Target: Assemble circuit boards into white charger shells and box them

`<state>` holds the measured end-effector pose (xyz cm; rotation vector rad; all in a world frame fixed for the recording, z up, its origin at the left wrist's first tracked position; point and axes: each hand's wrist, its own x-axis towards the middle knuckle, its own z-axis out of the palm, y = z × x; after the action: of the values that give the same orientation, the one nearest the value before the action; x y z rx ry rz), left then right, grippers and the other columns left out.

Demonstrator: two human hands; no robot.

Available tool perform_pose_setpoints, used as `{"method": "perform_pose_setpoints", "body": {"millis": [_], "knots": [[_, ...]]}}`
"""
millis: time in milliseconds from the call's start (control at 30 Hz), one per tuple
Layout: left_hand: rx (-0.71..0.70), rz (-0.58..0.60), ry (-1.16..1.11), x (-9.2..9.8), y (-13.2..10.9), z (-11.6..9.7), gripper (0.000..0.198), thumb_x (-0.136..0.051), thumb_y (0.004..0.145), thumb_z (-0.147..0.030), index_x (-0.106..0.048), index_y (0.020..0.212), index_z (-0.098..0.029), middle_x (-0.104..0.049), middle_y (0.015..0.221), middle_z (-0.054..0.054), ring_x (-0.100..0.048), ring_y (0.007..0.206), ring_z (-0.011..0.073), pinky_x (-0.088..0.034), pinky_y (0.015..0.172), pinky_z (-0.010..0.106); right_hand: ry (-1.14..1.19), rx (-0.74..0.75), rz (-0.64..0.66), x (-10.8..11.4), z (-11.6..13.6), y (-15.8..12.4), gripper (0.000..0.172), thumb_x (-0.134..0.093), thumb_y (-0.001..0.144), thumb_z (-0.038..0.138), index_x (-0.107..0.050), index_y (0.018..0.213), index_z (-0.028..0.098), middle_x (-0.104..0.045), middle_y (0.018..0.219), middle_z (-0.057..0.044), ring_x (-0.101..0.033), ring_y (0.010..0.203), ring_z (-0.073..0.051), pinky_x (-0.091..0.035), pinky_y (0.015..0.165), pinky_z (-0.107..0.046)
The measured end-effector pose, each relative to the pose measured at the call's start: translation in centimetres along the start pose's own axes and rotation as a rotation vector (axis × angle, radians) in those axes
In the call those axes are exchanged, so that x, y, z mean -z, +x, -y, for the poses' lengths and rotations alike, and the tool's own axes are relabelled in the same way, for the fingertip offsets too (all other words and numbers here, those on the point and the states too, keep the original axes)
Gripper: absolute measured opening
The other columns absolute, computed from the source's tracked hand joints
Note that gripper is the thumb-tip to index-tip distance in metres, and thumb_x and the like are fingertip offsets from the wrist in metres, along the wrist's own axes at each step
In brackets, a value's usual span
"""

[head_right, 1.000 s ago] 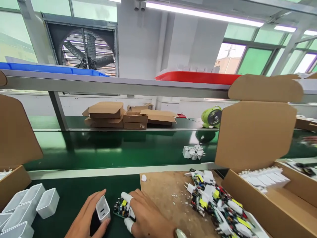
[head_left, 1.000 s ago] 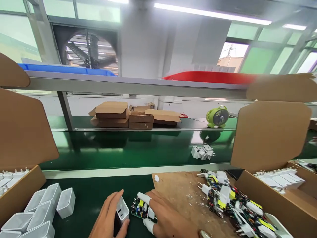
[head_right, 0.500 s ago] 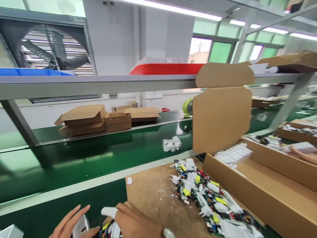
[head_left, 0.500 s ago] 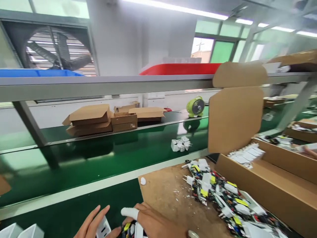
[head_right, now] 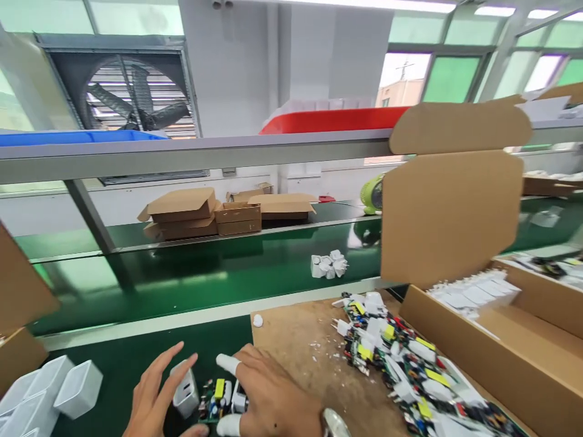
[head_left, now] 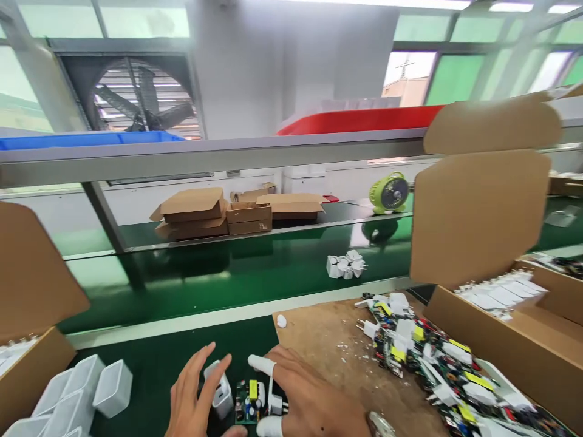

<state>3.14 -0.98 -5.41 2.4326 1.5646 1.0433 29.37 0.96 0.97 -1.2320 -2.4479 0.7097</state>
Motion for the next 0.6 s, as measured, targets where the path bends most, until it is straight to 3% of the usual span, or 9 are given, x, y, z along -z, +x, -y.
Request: {"method": "perform_pose_setpoints", "body": {"millis": [100,167,300,467,600], "knots": [[0.093,0.018,-0.169,0.2,0.3,0.8,0.103,-0.082,0.078,-0.021,-0.028,0.165,-0.033,-0.038,0.167,0.018,-0.045,0.150,0.0445,-0.047,0.115,0.064,-0.018,0.006,0.032,0.4,-0.1,0.0,0.067,-0.076,0.078,0.027,-0.061,0.142,0.017,-0.066,0.132,-0.017,-0.058,0.126,-0.035,-0.046,0.111,-0.046],[0.103,0.039,-0.291,0.3,0.4,1.2,0.098,-0.075,0.085,-0.022,-0.021,0.166,-0.032,-0.037,0.166,0.017,-0.050,0.148,0.0385,-0.048,0.118,0.057,-0.033,0.024,0.040,0.4,-0.1,-0.1,0.061,-0.066,0.080,0.019,-0.062,0.141,0.015,-0.065,0.130,-0.017,-0.060,0.124,-0.034,-0.047,0.111,-0.046],[0.130,0.109,-0.473,0.1,0.3,1.4,0.083,-0.061,0.096,-0.027,-0.017,0.166,-0.028,-0.045,0.163,0.016,-0.055,0.144,0.0308,-0.048,0.119,0.048,-0.030,0.042,0.033,0.2,-0.1,-0.3,0.068,-0.061,0.079,0.015,-0.057,0.147,0.016,-0.065,0.130,-0.016,-0.060,0.121,-0.032,-0.048,0.109,-0.045],[0.336,0.029,-0.442,-0.5,0.5,1.0,0.077,-0.063,0.092,-0.037,-0.031,0.161,-0.022,-0.065,0.142,0.012,-0.065,0.130,0.0300,-0.051,0.114,0.046,-0.012,0.050,0.024,-0.5,0.2,-0.2,0.075,-0.065,0.072,0.011,-0.056,0.146,0.014,-0.063,0.134,-0.016,-0.058,0.125,-0.034,-0.047,0.111,-0.048],[0.404,-0.021,-0.346,-0.3,0.7,0.5,0.076,-0.071,0.084,-0.047,-0.047,0.150,-0.019,-0.068,0.126,0.010,-0.071,0.102,0.0284,-0.058,0.097,0.045,-0.044,-0.002,-0.044,-0.7,1.2,-0.1,0.074,-0.063,0.070,0.008,-0.057,0.143,0.012,-0.063,0.128,-0.016,-0.060,0.118,-0.034,-0.051,0.105,-0.047]]}}
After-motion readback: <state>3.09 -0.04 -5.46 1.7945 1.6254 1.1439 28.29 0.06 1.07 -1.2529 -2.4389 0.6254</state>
